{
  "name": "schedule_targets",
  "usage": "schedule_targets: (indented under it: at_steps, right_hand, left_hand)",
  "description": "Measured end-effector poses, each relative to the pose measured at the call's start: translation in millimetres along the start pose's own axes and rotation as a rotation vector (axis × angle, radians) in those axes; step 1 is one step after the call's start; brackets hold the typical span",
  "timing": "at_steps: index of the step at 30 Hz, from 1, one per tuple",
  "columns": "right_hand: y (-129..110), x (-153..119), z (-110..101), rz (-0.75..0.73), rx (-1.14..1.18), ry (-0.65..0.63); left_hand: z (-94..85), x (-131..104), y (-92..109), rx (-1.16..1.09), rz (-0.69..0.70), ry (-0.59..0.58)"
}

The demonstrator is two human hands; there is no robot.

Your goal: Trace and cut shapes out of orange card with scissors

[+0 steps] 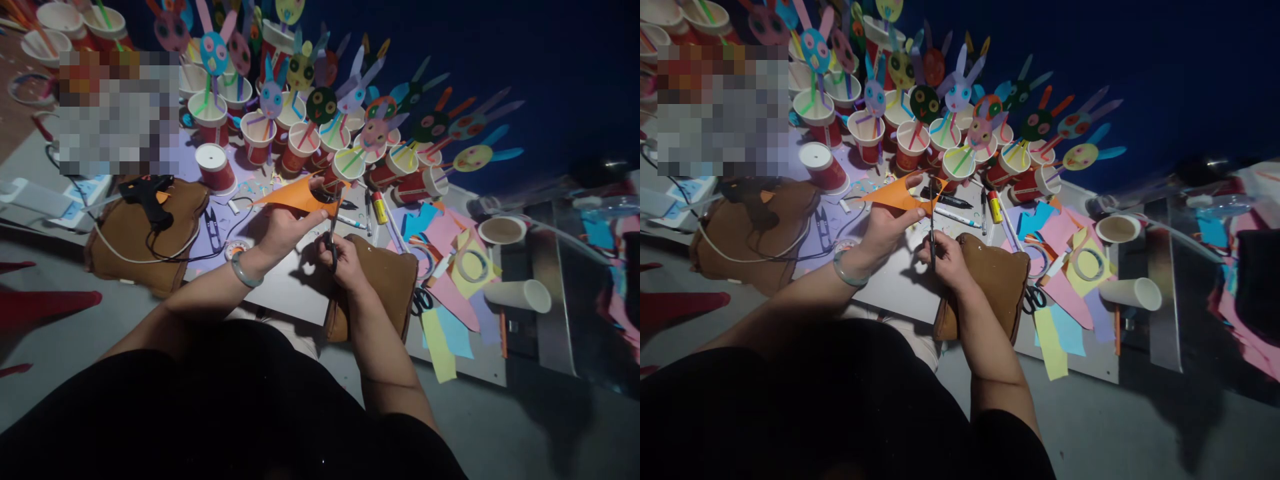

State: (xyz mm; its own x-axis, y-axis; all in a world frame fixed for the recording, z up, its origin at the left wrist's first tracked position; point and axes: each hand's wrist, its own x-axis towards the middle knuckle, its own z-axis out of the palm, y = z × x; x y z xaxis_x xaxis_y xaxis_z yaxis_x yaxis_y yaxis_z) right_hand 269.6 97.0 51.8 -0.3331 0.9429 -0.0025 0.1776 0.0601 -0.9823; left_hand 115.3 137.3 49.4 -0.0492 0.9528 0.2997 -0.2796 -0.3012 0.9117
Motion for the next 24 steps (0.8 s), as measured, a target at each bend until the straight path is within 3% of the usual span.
schedule_targets:
  at_steps: [13,24]
  right_hand:
    - [3.2,-0.9,1.2,0.024,0.035,0.008]
    - [-2.2,0.3,0.9,0.045,0.042,0.009]
  left_hand:
    - [2.5,-1.4,12.4,0.001,-0.059,0.066]
    - [1.6,-0.5,11.1,0.01,-0.056,0.06]
